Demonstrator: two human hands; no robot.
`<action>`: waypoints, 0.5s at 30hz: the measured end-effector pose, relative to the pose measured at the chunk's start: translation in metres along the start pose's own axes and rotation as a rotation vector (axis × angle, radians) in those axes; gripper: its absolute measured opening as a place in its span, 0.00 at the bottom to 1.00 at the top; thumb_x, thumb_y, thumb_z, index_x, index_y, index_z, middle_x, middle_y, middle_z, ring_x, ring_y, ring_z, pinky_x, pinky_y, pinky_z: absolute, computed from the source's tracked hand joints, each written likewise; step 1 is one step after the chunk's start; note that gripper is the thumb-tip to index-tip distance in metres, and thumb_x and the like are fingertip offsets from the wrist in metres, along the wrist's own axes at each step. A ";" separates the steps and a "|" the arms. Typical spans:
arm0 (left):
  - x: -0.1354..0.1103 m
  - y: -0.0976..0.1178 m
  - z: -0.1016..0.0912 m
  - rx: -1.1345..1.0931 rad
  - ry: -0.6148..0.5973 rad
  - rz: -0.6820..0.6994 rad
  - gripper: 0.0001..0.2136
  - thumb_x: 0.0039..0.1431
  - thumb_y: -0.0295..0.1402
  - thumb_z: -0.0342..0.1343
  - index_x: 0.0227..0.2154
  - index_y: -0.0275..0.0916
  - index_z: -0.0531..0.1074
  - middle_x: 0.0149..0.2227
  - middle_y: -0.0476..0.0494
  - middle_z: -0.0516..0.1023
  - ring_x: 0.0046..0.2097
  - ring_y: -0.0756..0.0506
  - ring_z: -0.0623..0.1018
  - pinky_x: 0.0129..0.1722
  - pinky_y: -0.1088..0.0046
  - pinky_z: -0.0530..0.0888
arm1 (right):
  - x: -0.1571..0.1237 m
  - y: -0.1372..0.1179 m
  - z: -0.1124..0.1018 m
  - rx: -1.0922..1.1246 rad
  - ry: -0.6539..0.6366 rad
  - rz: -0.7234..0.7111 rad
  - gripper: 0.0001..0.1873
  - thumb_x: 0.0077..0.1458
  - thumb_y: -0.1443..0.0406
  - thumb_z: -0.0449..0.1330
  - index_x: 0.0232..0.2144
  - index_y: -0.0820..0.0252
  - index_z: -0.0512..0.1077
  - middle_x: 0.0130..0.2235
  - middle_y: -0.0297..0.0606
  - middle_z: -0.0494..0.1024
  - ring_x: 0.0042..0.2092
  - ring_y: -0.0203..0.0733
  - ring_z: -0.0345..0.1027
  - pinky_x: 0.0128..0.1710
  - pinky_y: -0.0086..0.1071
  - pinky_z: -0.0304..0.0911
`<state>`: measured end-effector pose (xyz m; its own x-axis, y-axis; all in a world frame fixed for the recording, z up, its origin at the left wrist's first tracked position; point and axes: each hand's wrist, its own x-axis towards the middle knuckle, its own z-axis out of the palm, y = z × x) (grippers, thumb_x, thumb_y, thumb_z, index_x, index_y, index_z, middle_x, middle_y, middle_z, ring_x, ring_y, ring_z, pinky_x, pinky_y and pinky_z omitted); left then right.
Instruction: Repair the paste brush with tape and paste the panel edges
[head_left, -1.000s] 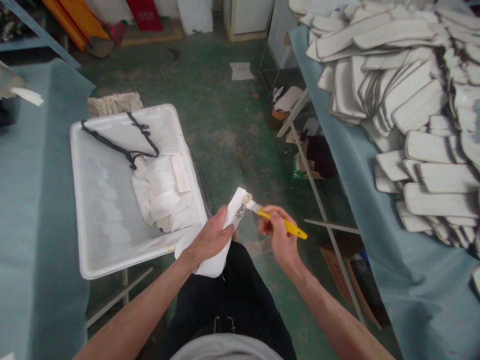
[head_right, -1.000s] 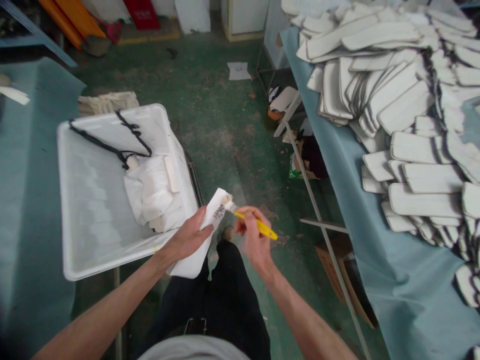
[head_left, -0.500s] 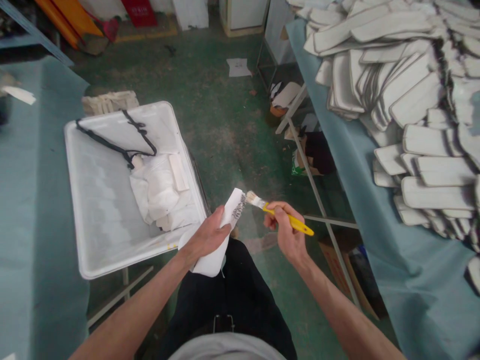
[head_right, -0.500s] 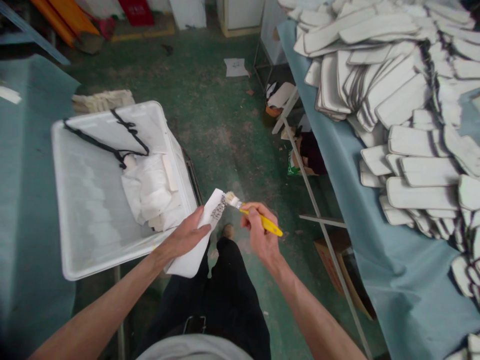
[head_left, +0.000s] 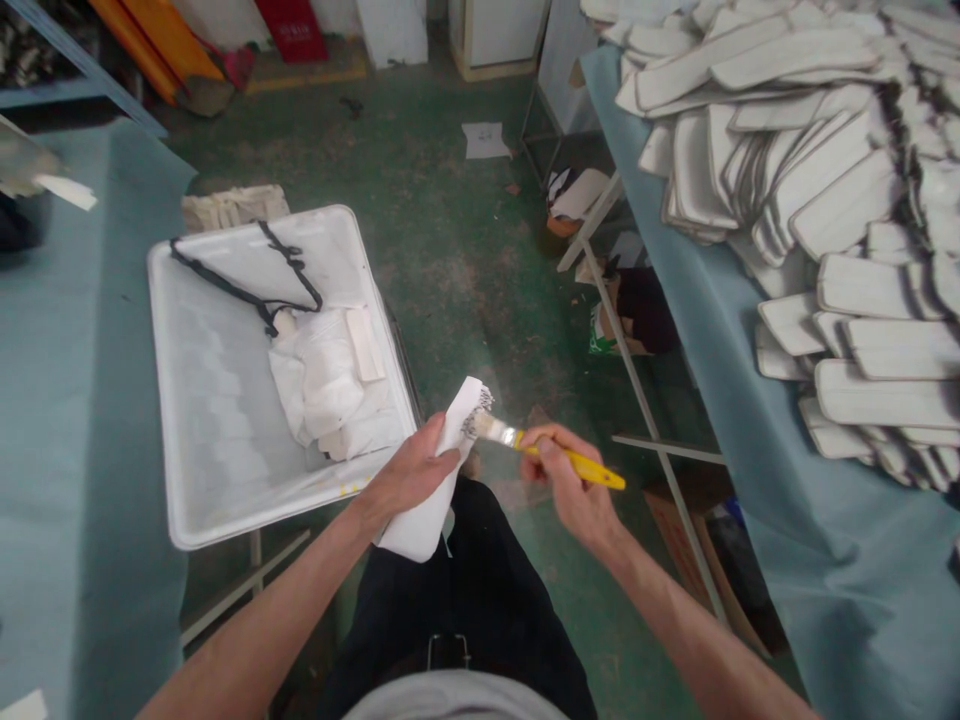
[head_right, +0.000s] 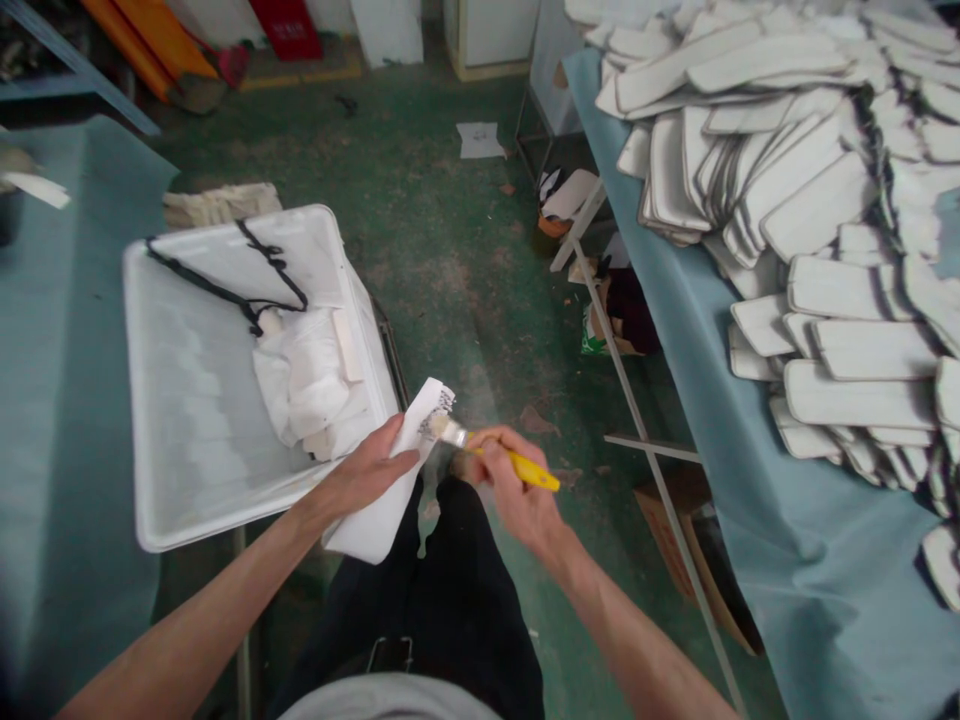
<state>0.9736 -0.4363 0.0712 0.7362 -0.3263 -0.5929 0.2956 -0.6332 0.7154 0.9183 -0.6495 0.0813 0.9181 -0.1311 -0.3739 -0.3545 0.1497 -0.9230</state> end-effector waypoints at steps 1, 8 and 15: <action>-0.001 0.000 0.000 -0.002 0.001 -0.003 0.18 0.62 0.37 0.55 0.54 0.39 0.72 0.47 0.40 0.83 0.51 0.36 0.81 0.52 0.60 0.78 | 0.000 0.000 0.000 -0.003 0.058 -0.033 0.16 0.62 0.52 0.59 0.31 0.57 0.77 0.20 0.30 0.72 0.23 0.36 0.62 0.25 0.30 0.57; -0.009 0.004 -0.012 -0.018 0.006 -0.042 0.21 0.61 0.38 0.53 0.55 0.37 0.71 0.50 0.38 0.81 0.51 0.36 0.79 0.56 0.56 0.74 | -0.012 0.001 -0.009 0.070 -0.079 0.029 0.14 0.62 0.54 0.61 0.32 0.56 0.79 0.21 0.30 0.72 0.23 0.35 0.63 0.26 0.30 0.58; -0.023 0.029 -0.023 -0.158 0.025 -0.147 0.24 0.60 0.42 0.55 0.57 0.38 0.69 0.51 0.38 0.82 0.49 0.35 0.81 0.49 0.58 0.77 | -0.008 -0.018 -0.016 0.810 -0.004 0.255 0.07 0.56 0.59 0.67 0.34 0.54 0.76 0.17 0.19 0.51 0.19 0.31 0.43 0.22 0.24 0.58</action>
<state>0.9792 -0.4313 0.1137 0.6927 -0.2197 -0.6869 0.4910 -0.5540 0.6723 0.9150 -0.6663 0.0991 0.8282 0.0053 -0.5604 -0.3160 0.8302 -0.4592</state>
